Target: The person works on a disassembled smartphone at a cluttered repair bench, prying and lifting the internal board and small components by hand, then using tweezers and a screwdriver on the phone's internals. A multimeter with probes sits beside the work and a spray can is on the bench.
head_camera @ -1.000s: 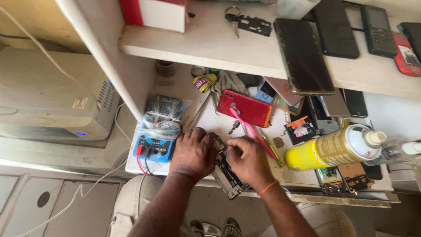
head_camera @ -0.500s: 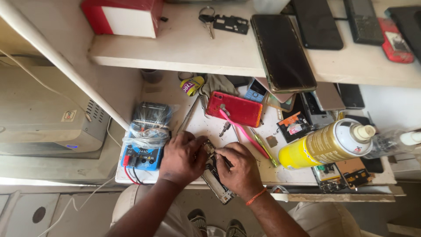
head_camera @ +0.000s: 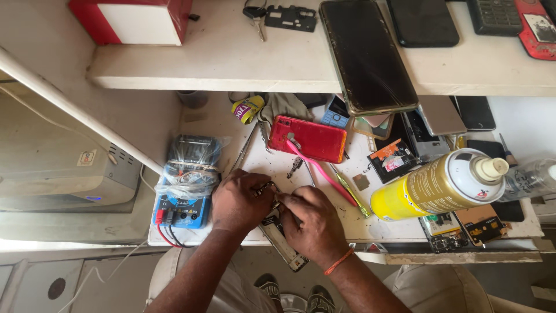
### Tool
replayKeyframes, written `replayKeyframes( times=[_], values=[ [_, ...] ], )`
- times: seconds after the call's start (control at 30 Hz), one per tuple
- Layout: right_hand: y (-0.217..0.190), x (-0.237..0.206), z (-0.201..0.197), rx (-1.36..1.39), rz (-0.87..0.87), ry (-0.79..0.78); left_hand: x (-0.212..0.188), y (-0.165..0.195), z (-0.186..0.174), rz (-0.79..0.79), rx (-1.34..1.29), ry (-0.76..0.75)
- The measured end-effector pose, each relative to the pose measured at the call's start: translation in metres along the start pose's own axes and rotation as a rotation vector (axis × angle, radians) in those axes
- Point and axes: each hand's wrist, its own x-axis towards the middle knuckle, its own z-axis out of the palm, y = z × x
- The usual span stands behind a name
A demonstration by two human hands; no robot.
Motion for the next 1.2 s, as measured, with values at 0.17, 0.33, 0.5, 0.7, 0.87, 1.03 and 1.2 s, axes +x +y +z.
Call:
replayKeyframes(
  times=[0.17, 0.33, 0.5, 0.7, 0.87, 1.03, 1.2],
  values=[
    [-0.002, -0.001, 0.003, -0.091, -0.022, -0.031, 0.007, 0.003, -0.004, -0.116, 0.027, -0.113],
    [-0.004, -0.002, 0.006, -0.139, -0.011, -0.023, 0.018, 0.006, -0.011, -0.232, 0.027, -0.27],
    [-0.005, -0.001, 0.007, -0.143, -0.001, -0.023, 0.021, 0.007, -0.013, -0.277, 0.011, -0.323],
    [-0.005, -0.001, 0.008, -0.139, -0.004, -0.018, 0.025, 0.01, -0.014, -0.321, 0.026, -0.368],
    [-0.002, -0.001, 0.009, -0.14, -0.031, -0.009, 0.028, 0.014, -0.016, -0.337, 0.044, -0.378],
    [-0.002, -0.003, 0.008, -0.138, -0.016, -0.007, 0.028, 0.019, -0.014, -0.375, 0.061, -0.395],
    [-0.002, -0.002, 0.008, -0.124, -0.002, -0.019, 0.028, 0.014, -0.016, -0.331, 0.022, -0.41]
  ],
)
